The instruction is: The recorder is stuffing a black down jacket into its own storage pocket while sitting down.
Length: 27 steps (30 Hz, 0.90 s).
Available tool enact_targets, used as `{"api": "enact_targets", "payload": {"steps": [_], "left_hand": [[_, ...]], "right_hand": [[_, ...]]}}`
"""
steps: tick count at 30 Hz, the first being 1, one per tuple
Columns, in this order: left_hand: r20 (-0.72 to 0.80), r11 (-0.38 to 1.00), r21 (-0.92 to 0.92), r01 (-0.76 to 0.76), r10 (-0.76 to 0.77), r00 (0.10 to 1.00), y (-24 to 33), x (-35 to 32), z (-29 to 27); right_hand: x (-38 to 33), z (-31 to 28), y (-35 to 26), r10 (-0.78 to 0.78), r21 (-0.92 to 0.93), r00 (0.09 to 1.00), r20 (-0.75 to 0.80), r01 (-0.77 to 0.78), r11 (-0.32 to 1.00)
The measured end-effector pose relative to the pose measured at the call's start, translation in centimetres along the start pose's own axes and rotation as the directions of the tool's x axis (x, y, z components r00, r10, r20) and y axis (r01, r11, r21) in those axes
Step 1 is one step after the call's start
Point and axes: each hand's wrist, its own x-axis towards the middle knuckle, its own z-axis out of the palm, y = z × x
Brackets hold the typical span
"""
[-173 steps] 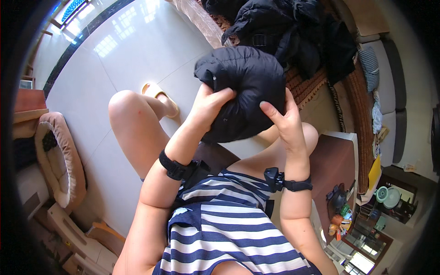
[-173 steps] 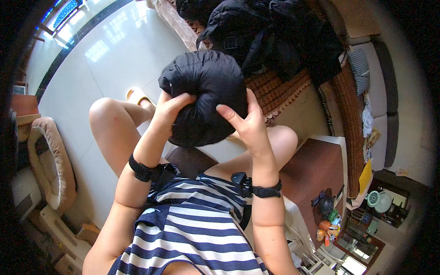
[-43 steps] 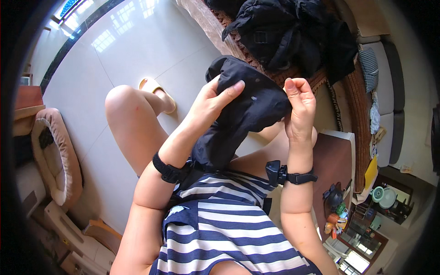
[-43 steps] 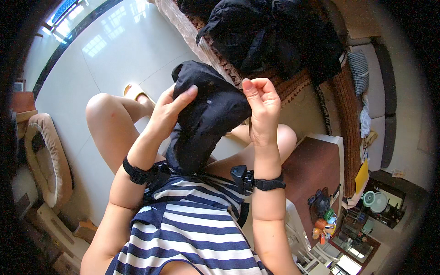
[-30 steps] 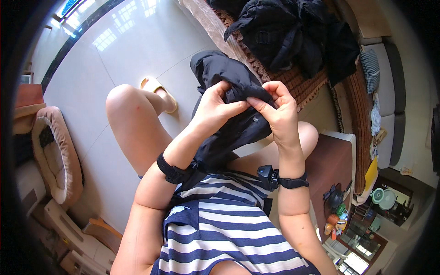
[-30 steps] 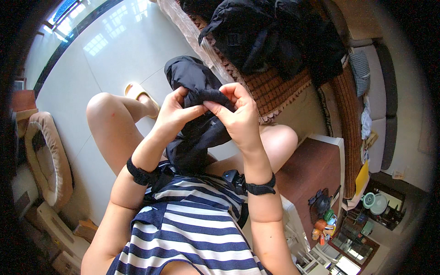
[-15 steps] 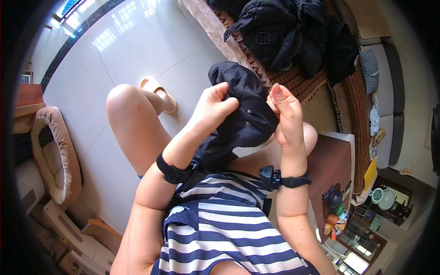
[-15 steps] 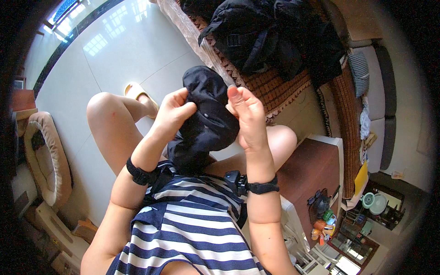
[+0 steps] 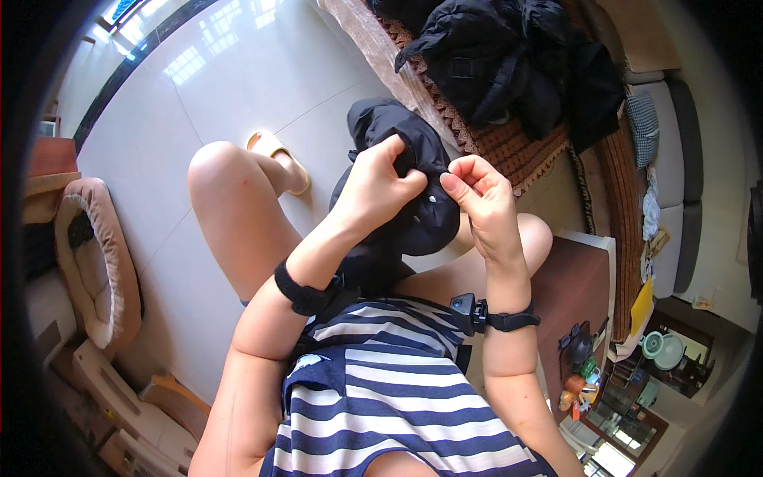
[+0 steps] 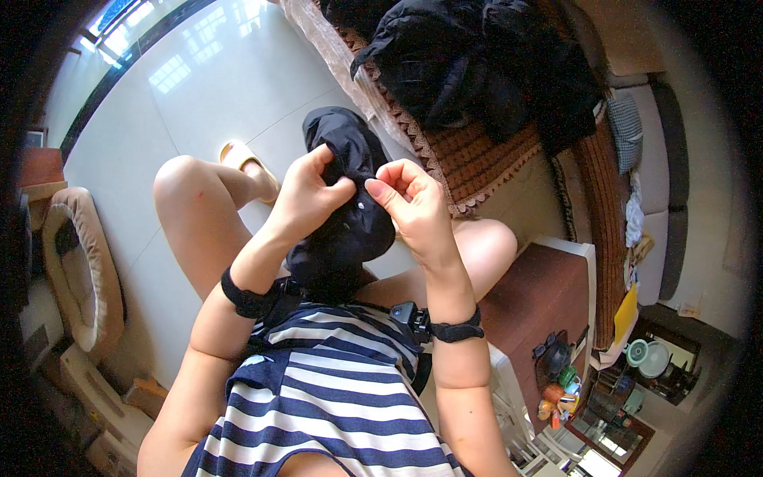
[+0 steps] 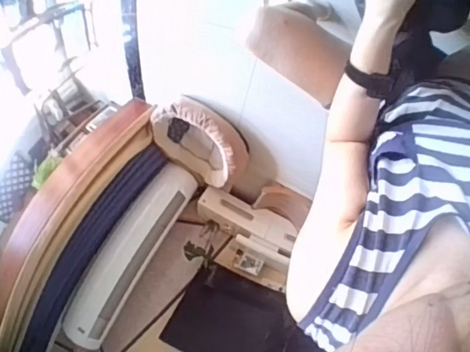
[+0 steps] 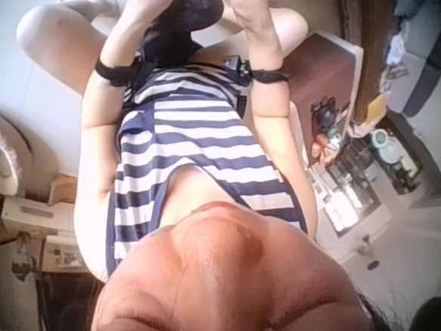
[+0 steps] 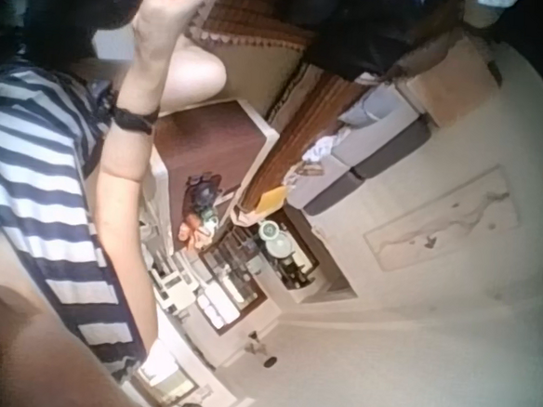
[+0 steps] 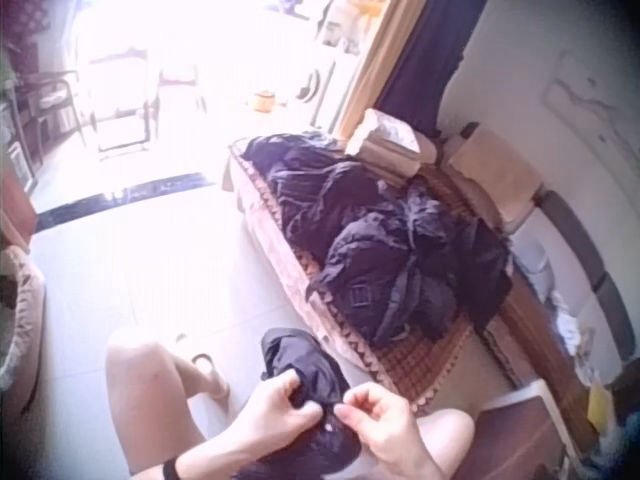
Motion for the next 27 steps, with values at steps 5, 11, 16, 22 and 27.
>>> {"api": "enact_targets", "payload": {"steps": [5,11,16,22,27], "left_hand": [[0.349,0.998,0.025,0.056,-0.061,0.935,-1.5,1.3,-1.9],[-0.061,0.954,-0.295,0.056,-0.077,0.995,-1.5,2.1,-0.5],[-0.152,0.662,-0.750,0.011,-0.188,0.970,-0.4,2.5,-0.6],[0.264,0.352,-0.903,0.248,-0.004,0.965,0.7,1.9,-1.4],[0.263,0.766,-0.597,0.236,-0.091,0.960,-0.2,0.8,-1.8]], "right_hand": [[0.6,-1.1,-1.0,-0.064,0.316,0.990,-0.129,0.102,0.943],[2.4,-2.8,0.3,-0.386,-0.293,0.872,-0.301,0.301,0.908],[0.4,0.1,-0.2,-0.164,-0.312,0.978,-0.128,0.118,0.943],[2.1,-0.1,1.1,-0.236,-0.167,0.943,-0.235,0.200,0.965],[2.0,0.2,0.2,-0.229,-0.066,0.942,-0.247,0.219,0.973]]}}
